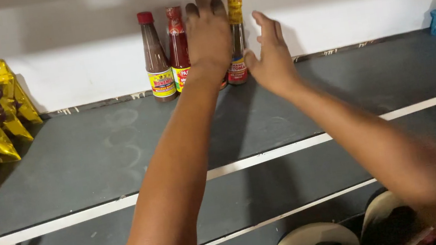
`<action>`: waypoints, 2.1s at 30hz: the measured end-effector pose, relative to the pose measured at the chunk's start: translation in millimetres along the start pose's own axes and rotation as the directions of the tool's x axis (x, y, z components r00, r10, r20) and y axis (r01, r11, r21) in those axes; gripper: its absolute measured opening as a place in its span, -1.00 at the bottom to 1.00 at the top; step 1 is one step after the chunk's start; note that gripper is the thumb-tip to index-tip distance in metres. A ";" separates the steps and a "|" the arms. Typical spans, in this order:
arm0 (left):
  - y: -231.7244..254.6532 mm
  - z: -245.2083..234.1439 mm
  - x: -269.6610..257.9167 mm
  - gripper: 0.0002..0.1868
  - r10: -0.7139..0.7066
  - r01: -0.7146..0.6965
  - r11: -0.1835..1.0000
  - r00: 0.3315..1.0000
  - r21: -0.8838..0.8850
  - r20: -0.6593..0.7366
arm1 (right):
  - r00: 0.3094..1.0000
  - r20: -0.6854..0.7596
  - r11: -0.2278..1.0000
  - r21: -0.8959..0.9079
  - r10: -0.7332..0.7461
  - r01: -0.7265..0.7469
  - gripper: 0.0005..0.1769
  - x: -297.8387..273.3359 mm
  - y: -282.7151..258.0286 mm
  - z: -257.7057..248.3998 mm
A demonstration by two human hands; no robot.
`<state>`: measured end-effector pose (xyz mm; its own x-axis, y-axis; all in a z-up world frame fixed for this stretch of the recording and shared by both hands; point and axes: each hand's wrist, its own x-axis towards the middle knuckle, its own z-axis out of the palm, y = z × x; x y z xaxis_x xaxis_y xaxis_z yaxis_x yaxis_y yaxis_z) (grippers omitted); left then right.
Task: The person takes sauce bottles out of a cardboard box on the floor, unscrews and checks some caps, and places the bottles upright on a store shelf, arranging them in a row with other condiment bottles already there.
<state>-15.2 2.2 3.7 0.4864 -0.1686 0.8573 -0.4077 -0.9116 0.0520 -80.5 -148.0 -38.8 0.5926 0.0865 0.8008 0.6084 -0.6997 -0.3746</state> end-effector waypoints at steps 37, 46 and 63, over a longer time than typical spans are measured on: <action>117.2 -200.7 -160.0 -0.41 0.008 -0.099 0.818 0.987 -0.567 -0.161 | 0.956 -0.231 0.911 0.329 -0.179 0.250 -0.45 -114.7 -122.9 -130.3; 233.7 -365.2 -259.0 -0.44 0.021 -0.051 0.694 0.999 -0.718 -0.050 | 0.970 -0.162 0.896 0.378 -0.184 0.233 -0.37 -251.1 -209.9 -264.3; 417.2 -466.6 -508.3 -0.40 -0.167 0.453 0.488 0.887 -0.746 0.430 | 0.972 0.075 0.874 0.426 0.222 -0.233 -0.41 -589.8 -245.6 -391.0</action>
<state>-793.1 -117.6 -171.4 0.8320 -0.1587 0.5315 -0.5547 -0.2421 0.7961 -785.9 -304.5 -236.4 0.7510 -0.0180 0.6601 0.6189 -0.3294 -0.7131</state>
